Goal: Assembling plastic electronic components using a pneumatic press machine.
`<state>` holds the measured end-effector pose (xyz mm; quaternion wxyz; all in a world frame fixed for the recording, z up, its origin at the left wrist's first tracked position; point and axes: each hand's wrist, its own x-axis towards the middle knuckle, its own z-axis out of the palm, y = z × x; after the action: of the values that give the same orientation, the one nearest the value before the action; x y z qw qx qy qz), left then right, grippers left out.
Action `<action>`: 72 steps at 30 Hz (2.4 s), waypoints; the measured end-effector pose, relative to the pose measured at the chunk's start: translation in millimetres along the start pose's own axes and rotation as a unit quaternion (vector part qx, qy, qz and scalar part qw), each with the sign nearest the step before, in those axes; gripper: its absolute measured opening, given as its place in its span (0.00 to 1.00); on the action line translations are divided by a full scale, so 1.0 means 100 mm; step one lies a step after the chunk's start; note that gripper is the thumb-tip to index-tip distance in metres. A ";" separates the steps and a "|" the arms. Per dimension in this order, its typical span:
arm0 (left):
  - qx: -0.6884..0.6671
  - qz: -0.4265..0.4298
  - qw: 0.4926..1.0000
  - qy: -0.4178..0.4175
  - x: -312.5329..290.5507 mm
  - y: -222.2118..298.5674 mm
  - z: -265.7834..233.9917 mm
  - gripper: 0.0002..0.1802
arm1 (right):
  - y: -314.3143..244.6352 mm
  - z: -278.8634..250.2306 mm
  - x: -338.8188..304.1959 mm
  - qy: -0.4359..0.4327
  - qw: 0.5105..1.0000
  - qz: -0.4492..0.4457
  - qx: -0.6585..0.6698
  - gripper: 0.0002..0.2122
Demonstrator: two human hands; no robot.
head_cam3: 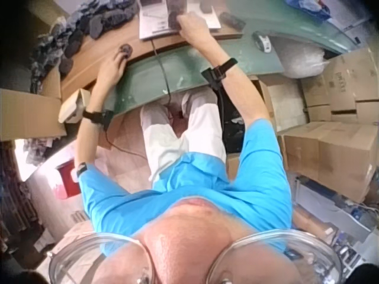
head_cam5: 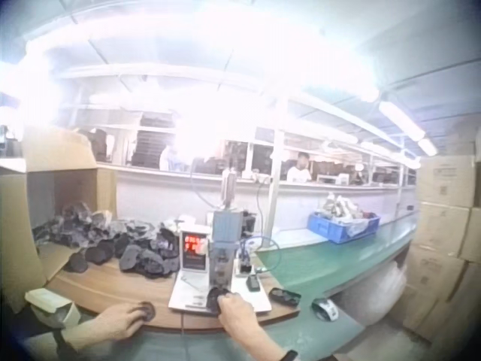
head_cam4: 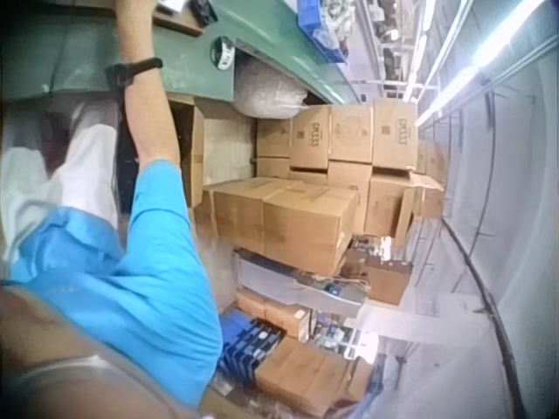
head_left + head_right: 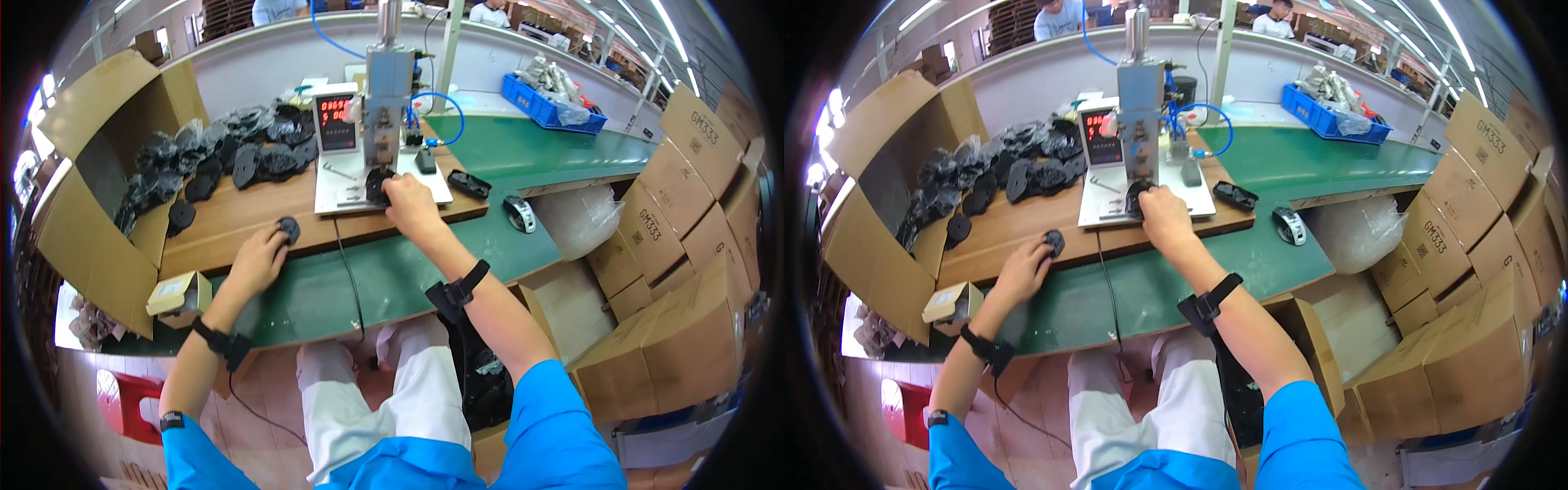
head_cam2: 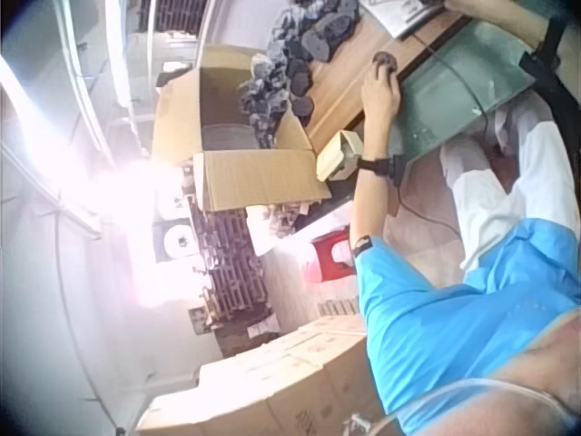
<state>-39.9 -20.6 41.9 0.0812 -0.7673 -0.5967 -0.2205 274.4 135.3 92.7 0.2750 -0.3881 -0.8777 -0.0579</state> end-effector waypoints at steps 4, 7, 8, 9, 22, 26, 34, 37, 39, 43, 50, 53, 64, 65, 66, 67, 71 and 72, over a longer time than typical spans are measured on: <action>0.052 0.004 0.998 -0.032 -0.13 0.31 -0.16 0.25 | 0.00 -0.01 -0.02 -0.007 1.000 0.008 -0.020 0.08; 0.096 0.020 0.994 -0.041 -0.16 0.41 -0.22 0.30 | 0.04 0.01 -0.03 -0.004 1.000 0.014 -0.015 0.10; 0.105 0.025 0.992 -0.059 -0.17 0.42 -0.24 0.31 | 0.05 0.02 -0.03 -0.005 1.000 0.012 -0.013 0.10; 0.115 0.031 0.990 -0.076 -0.18 0.43 -0.24 0.33 | 0.05 0.01 -0.03 -0.005 1.000 0.009 -0.012 0.11; -0.006 0.039 0.995 0.088 0.12 0.84 -0.24 0.28 | 0.26 -0.07 -0.15 0.027 0.996 -0.059 0.067 0.12; -0.034 0.075 0.991 0.104 0.39 1.03 -0.14 0.28 | 0.31 -0.11 -0.25 0.045 0.993 -0.072 0.085 0.17; -0.023 0.079 0.987 0.135 0.96 1.21 0.22 0.27 | 0.15 -0.40 -0.40 0.140 0.981 -0.038 0.127 0.16; 0.056 0.121 0.982 0.136 1.07 1.22 0.39 0.25 | -0.06 -0.61 -0.95 0.145 0.972 -0.012 0.187 0.18; 0.071 0.129 0.981 0.125 1.19 1.29 0.50 0.23 | -0.16 -0.74 -1.41 0.139 0.965 0.011 0.223 0.20; 0.078 0.162 0.975 0.128 1.48 1.42 0.62 0.22 | -0.29 -0.82 -2.40 0.101 0.957 0.017 0.270 0.21; 0.115 0.103 0.985 0.078 1.59 1.44 0.80 0.22 | -0.26 -0.86 -3.58 0.042 0.950 0.192 0.242 0.18; 0.044 0.075 0.994 0.059 1.58 1.40 0.72 0.22 | -0.09 -0.79 -3.93 0.038 0.928 0.308 0.205 0.15; 0.052 0.144 0.986 0.069 1.56 1.29 0.72 0.25 | 0.62 0.00 -4.80 -0.018 0.933 0.345 0.102 0.18; 0.052 0.144 0.986 0.069 1.57 1.29 0.71 0.25 | 0.62 0.02 -4.83 -0.011 0.936 0.342 0.086 0.19; 0.045 0.150 0.985 0.076 1.58 1.28 0.72 0.25 | 0.60 0.04 -4.79 -0.011 0.936 0.341 0.087 0.19; 0.039 0.154 0.984 0.083 1.58 1.27 0.73 0.25 | 0.56 0.04 -4.67 0.013 0.934 0.354 0.055 0.20; 0.038 0.162 0.980 0.110 1.53 1.27 0.74 0.25 | 0.29 -0.14 -3.71 0.107 0.932 0.309 0.158 0.18; 0.040 0.154 0.981 0.108 1.53 1.28 0.72 0.25 | 0.15 -0.27 -3.36 0.129 0.943 0.254 0.173 0.17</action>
<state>128.4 107.4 62.0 0.2084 -0.8179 -0.4673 -0.2631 480.2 -80.8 -63.7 0.4543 -0.5341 -0.7033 0.1173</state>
